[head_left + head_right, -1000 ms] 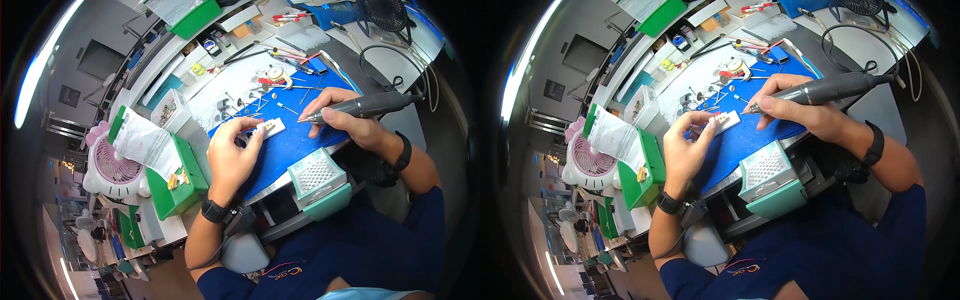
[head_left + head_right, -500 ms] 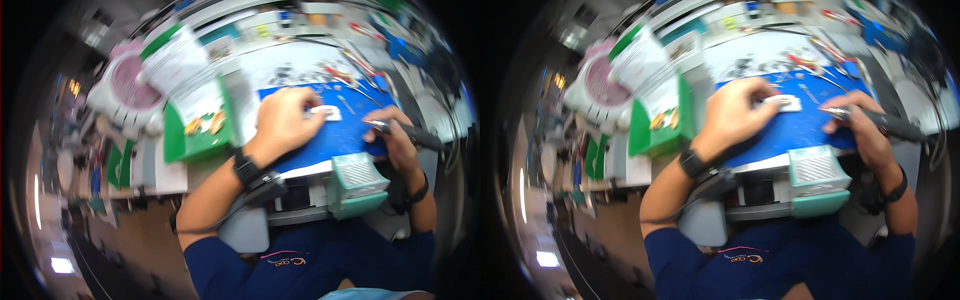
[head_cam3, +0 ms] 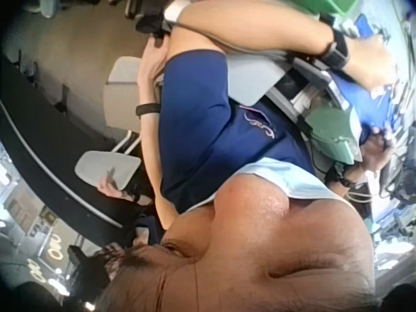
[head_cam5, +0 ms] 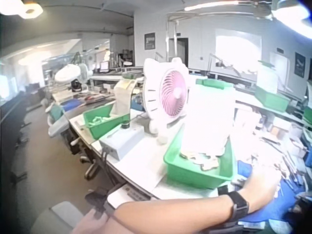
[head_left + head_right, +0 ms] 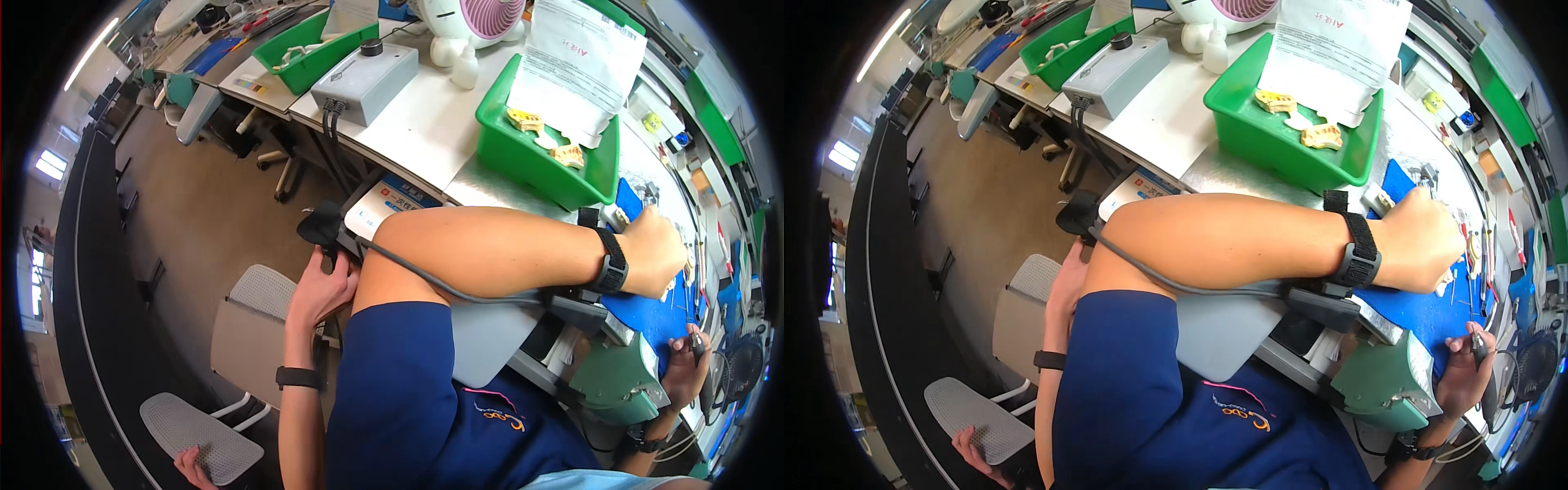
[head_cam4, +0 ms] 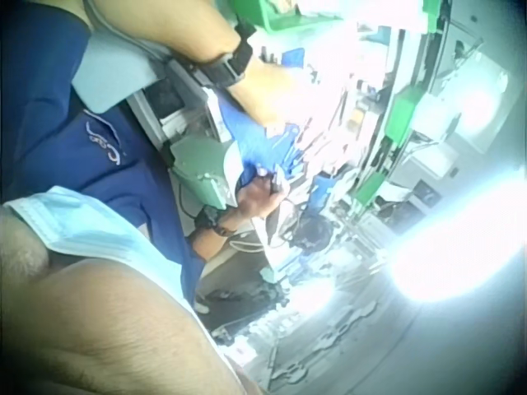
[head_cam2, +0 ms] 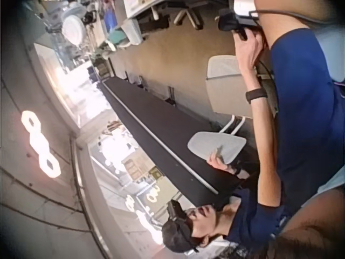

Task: The recorder is using a rotary tool to polish or grind dental molds at a laboratory workbench.

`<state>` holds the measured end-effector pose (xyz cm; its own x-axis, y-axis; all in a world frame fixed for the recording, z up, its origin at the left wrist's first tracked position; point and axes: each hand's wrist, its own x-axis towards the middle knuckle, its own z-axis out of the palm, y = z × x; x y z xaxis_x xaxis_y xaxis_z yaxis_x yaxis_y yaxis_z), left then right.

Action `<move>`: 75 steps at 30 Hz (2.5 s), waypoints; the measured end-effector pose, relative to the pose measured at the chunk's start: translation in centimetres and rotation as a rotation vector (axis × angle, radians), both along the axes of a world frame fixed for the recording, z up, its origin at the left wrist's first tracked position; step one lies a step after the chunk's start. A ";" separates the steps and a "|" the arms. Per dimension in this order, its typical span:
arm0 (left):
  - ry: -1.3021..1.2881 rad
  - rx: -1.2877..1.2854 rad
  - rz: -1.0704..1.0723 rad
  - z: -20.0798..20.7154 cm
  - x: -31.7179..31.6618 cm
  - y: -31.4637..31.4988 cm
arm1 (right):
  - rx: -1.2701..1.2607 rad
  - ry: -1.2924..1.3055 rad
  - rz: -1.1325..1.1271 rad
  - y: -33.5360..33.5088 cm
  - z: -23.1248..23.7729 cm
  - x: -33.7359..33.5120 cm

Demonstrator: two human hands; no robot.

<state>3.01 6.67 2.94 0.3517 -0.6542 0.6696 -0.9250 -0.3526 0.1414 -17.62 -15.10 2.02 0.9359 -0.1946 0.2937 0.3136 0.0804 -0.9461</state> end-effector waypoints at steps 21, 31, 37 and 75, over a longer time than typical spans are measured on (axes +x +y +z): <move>0.193 -0.016 -0.189 0.3 0.6 0.9 | -0.020 0.021 -0.061 1.1 0.0 -0.1; 0.263 0.003 -0.190 0.4 0.6 1.1 | -0.014 0.027 -0.072 1.5 0.1 0.0; 0.278 -0.020 -0.206 0.5 0.6 1.2 | -0.023 0.012 -0.062 1.3 0.0 0.0; 0.301 0.041 -0.201 0.1 1.0 0.5 | 0.097 0.006 0.065 -0.9 -0.1 0.0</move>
<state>4.02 7.19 3.00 0.3905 -0.7543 0.5278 -0.8956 -0.1785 0.4074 -17.64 -16.03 1.96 0.9492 -0.1603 0.2707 0.2989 0.1913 -0.9349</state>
